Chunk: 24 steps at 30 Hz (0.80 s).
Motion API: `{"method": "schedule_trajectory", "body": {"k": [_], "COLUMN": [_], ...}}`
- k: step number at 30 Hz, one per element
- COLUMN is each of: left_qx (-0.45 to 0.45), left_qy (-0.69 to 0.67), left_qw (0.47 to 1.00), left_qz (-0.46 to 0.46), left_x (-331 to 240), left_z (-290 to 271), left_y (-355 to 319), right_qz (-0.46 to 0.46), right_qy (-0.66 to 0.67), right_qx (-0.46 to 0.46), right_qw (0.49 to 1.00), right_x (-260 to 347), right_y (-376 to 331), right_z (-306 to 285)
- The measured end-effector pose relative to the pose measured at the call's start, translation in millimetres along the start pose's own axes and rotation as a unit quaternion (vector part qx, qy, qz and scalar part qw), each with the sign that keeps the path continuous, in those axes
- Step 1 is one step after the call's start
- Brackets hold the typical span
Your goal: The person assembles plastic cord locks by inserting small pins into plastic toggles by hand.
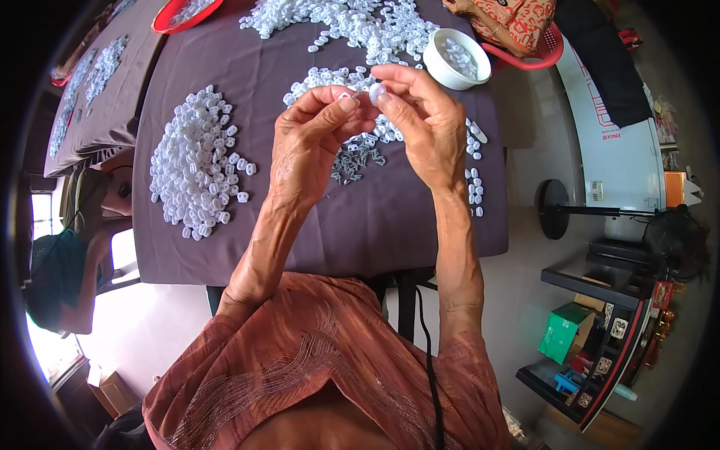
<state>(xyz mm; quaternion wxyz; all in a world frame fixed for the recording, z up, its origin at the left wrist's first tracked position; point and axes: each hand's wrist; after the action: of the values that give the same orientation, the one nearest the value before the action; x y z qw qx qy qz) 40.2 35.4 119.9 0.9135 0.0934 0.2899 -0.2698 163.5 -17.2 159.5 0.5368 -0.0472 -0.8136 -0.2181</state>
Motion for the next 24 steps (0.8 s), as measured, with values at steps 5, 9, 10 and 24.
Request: {"method": "schedule_trajectory", "body": {"k": [5,9,10,24], "left_qx": [-0.001,0.002,0.001,-0.003], "left_qy": [0.036,0.064,0.063,0.098], "left_qw": [0.999,0.998,0.998,0.995], "left_qz": [-0.007,0.004,0.004,0.019], "left_x": [-1,-2,-2,-1], "left_z": [1,2,1,1], "left_y": [-1,-2,-2,-3], "right_qz": [0.041,0.039,0.035,0.007], "right_qy": [0.211,0.213,0.198,0.098], "right_qx": [0.02,0.036,0.033,0.027], "right_qw": [0.976,0.976,0.979,0.995], "right_x": [-14,-9,-7,2], "right_y": [5,5,4,2], "right_z": [-5,-3,-3,2]}}
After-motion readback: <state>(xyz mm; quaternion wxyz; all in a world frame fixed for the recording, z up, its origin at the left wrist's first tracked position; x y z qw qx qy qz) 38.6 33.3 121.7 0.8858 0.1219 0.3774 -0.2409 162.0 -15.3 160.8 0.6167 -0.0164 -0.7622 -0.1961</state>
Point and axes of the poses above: each hand's wrist, its own y-axis towards the middle knuckle, its own z-axis out of the palm, x = y × z, and after that the axes turned 2 degrees about -y, right-handed
